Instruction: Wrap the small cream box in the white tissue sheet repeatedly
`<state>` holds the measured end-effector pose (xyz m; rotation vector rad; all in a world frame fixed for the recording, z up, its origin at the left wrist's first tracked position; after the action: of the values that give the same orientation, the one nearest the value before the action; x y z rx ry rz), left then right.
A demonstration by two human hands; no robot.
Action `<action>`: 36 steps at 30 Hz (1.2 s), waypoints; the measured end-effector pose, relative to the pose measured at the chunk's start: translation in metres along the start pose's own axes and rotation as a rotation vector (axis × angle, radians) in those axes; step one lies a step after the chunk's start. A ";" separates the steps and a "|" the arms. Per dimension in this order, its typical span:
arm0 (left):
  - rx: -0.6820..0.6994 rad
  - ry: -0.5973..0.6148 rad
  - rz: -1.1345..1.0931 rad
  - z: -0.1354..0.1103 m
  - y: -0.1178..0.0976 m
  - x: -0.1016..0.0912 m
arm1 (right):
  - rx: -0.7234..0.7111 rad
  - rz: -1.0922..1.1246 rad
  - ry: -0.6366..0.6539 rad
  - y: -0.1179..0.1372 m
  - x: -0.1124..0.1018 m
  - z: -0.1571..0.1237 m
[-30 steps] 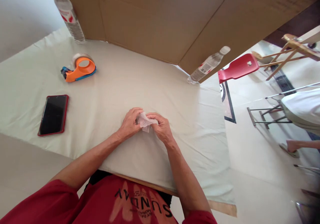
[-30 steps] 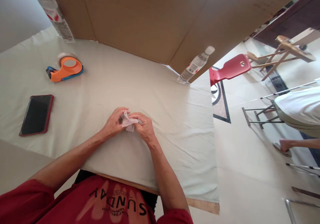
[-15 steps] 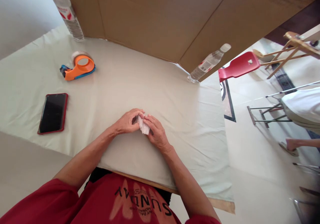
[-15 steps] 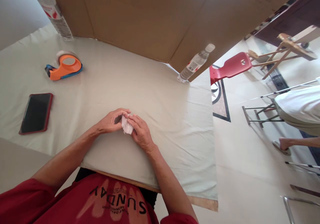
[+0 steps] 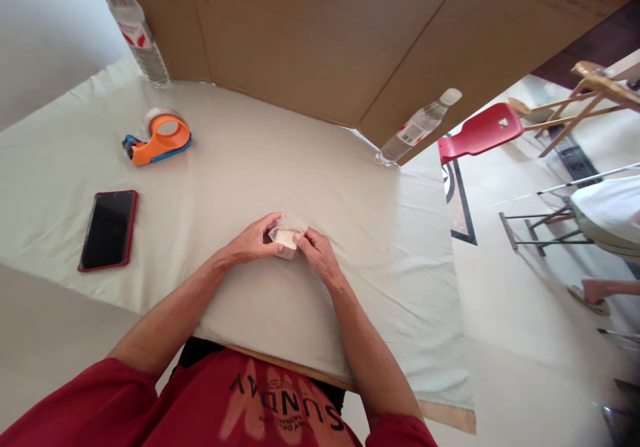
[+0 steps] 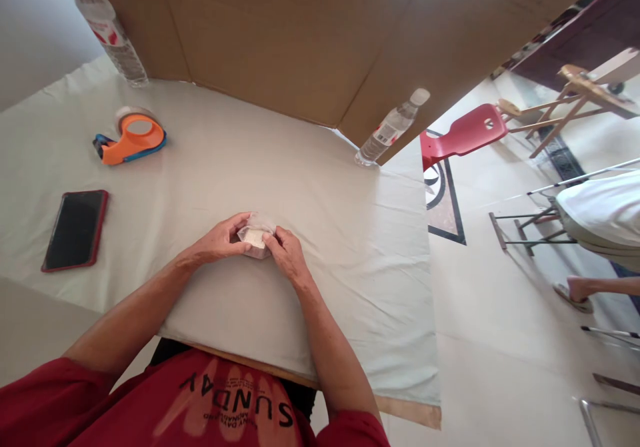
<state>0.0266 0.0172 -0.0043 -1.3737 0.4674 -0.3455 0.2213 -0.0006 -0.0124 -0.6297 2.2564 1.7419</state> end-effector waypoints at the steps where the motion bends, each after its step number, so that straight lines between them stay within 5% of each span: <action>1: -0.006 -0.008 0.003 0.000 0.001 0.000 | -0.007 -0.013 -0.025 -0.001 0.001 0.000; 8: -0.006 -0.010 -0.009 0.001 0.005 0.003 | -0.141 -0.013 -0.432 -0.004 0.000 -0.015; 14: -0.035 -0.019 -0.008 -0.001 0.010 0.003 | -0.304 -0.154 -0.323 0.000 0.003 -0.016; 24: -0.007 -0.023 0.007 0.000 0.011 -0.001 | -0.273 -0.201 -0.102 -0.003 0.004 -0.012; 30: 0.195 -0.322 0.353 -0.004 0.001 -0.013 | -0.312 -0.147 -0.145 -0.011 0.006 -0.007; 36: 0.061 -0.106 0.338 -0.003 -0.003 -0.007 | -0.282 -0.097 -0.128 -0.011 0.006 -0.007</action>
<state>0.0188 0.0175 -0.0006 -1.2215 0.5855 -0.0098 0.2219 -0.0106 -0.0220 -0.6481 1.8816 2.0079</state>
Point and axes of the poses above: each hand's wrist, its own z-axis towards the middle knuckle, its own x-axis out of the palm, y = z × x, the point moved 1 cm from there along z, towards the middle knuckle, and after that the axes turned 12 degrees about x, right-handed, at the moved point
